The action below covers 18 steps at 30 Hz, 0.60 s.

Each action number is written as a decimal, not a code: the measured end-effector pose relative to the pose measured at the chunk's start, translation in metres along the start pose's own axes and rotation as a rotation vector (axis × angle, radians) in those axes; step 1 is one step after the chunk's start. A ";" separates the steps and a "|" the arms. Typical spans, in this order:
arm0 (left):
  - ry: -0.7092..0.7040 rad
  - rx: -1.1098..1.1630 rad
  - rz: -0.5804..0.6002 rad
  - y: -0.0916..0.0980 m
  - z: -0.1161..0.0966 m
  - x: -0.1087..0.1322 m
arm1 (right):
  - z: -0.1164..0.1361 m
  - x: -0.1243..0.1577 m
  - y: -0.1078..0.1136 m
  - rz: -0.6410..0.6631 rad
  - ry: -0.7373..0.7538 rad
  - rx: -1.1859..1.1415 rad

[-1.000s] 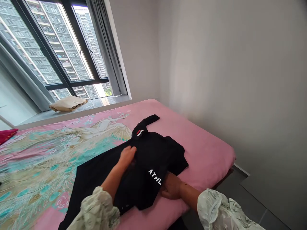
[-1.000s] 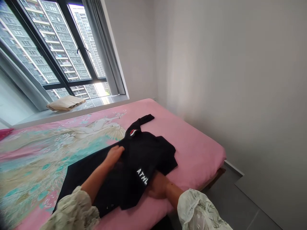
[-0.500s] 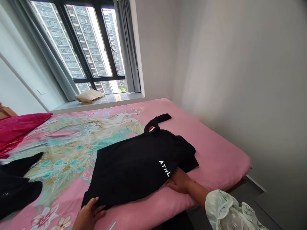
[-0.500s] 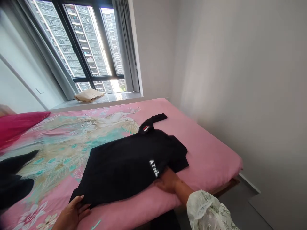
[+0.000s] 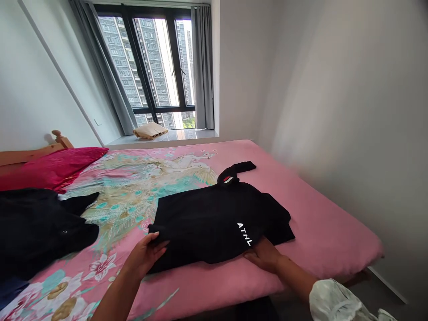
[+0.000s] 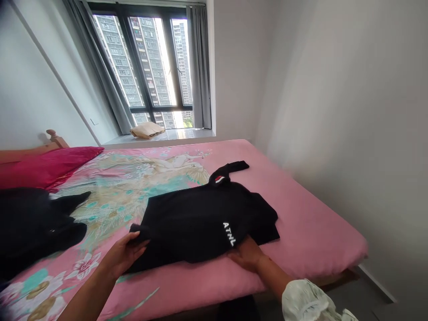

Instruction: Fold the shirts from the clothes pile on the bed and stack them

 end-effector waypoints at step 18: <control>-0.166 0.137 0.606 -0.212 -0.150 0.086 | 0.109 -0.017 -0.028 0.066 0.111 -0.052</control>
Point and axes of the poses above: each hand's wrist, its own x-axis away from the middle knuckle, its own y-axis out of the back of the hand, z = x × y, the point moved 7 cm from there along -x, towards the middle knuckle, and after that the axes turned 3 degrees about -z, right-handed, at the moved point
